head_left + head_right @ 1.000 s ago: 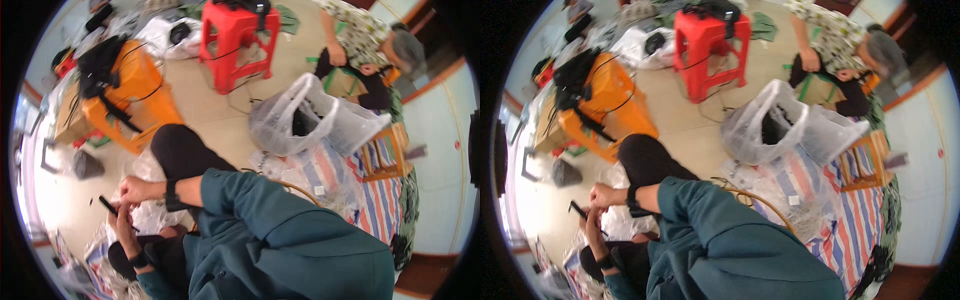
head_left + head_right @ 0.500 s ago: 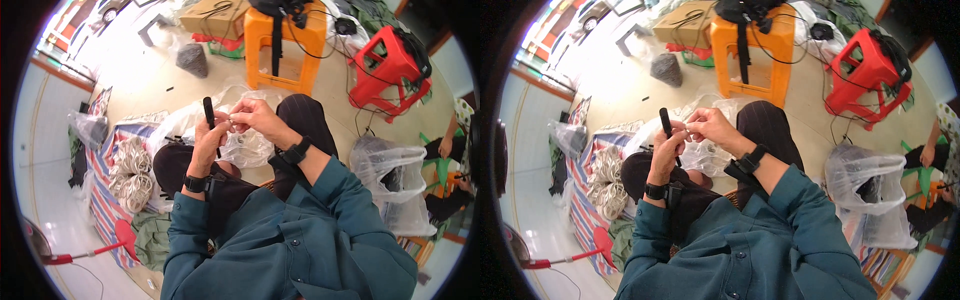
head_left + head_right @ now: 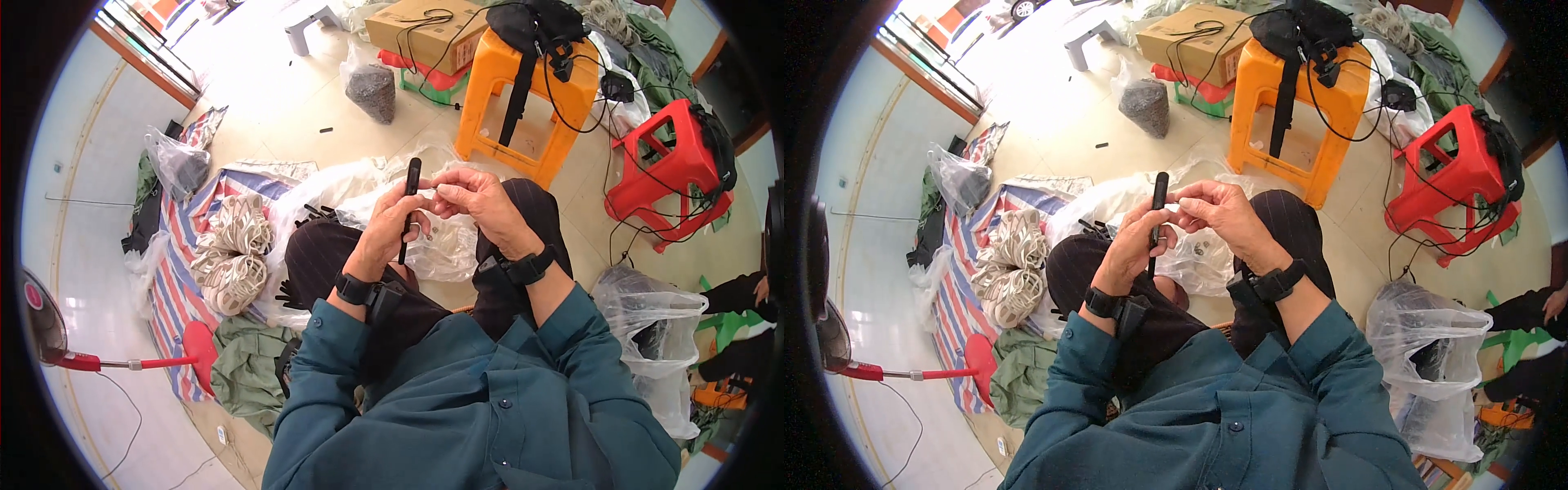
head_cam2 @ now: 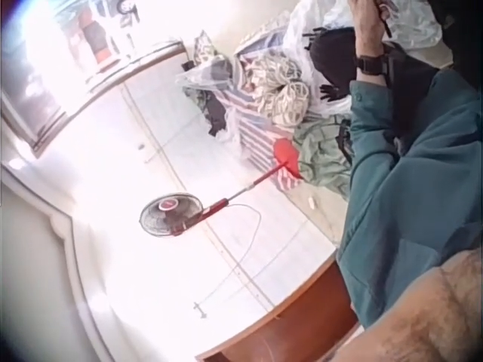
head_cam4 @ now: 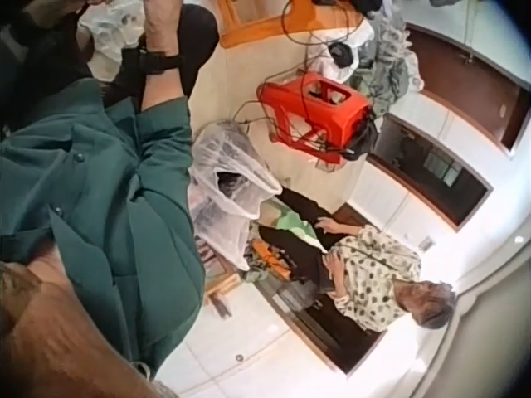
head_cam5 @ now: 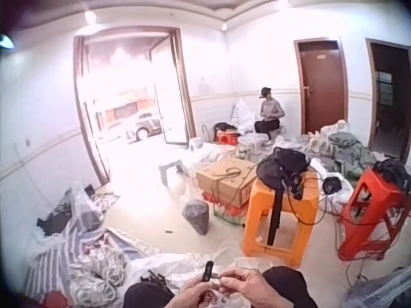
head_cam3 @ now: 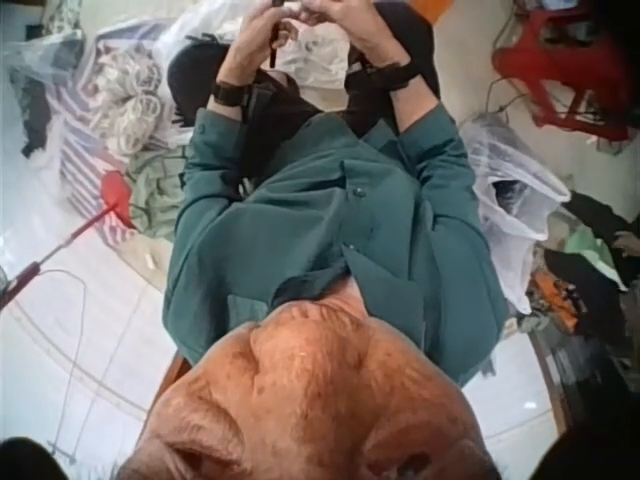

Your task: Manually sorting and organizing black plastic shoe components and buckles from plastic bags on the floor.

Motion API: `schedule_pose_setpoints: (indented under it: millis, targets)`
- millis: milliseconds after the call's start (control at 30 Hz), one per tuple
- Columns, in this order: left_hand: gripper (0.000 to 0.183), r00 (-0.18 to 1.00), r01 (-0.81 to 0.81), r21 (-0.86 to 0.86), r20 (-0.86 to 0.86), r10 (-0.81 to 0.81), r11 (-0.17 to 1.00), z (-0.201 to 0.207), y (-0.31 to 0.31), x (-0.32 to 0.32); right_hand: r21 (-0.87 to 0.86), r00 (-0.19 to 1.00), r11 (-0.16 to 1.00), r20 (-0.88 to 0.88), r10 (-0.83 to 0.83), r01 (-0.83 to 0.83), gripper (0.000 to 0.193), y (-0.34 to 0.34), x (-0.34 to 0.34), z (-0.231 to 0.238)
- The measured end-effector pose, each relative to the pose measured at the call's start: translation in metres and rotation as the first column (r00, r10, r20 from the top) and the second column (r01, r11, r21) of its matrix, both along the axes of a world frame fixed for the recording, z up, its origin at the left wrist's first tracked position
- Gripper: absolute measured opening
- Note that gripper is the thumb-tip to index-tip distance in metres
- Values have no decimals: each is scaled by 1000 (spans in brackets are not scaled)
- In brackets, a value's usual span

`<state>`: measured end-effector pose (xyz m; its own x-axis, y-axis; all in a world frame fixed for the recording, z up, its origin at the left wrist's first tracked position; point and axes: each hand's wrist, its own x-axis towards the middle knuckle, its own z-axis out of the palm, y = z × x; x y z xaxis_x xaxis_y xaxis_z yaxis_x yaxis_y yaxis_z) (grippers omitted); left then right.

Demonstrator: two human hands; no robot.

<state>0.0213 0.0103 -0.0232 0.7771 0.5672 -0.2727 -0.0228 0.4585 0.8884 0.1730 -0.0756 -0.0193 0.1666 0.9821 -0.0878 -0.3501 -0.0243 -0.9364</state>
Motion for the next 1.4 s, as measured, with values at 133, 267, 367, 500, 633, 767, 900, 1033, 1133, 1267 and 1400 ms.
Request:
schedule_pose_setpoints:
  millis: [133,267,367,500,633,767,900,1033,1133,1267,1400]
  targets:
    - [37,1000,17,-62,-16,-18,998,-15,30,18,-9,995,998,-77,-66,66,15,-1,8,-2]
    - [25,998,-22,-90,49,27,996,-25,112,36,-28,999,998,11,-47,48,16,-10,2,5]
    - [32,998,-57,297,33,49,953,-31,107,28,25,999,999,17,-34,33,18,-5,1,-10]
    - [23,995,101,-79,11,-100,992,-23,43,28,124,982,988,-176,-74,97,15,-11,9,-7]
    - [21,978,202,31,-55,-200,979,-11,-8,35,143,952,967,-253,-170,211,13,-23,21,3]
    - [31,974,191,-30,-114,-194,981,-39,-12,18,102,948,966,-243,-207,238,12,-22,19,1]
    - [35,974,209,-1,-86,-208,978,-50,-11,19,133,958,963,-202,-205,235,10,-12,18,-17]
    - [34,994,88,-32,-67,-90,996,-57,-13,21,189,958,952,-202,-203,241,7,-5,16,-26]
    - [29,992,125,51,-19,-124,991,-57,-19,17,170,974,965,-134,-181,202,6,-1,13,-30]
    - [25,989,124,-28,-72,-126,992,-71,-12,15,190,976,964,-149,-161,188,7,6,11,-34]
    - [28,994,62,-102,-86,-71,993,-75,-8,15,143,983,975,-101,-155,168,7,10,10,-36]
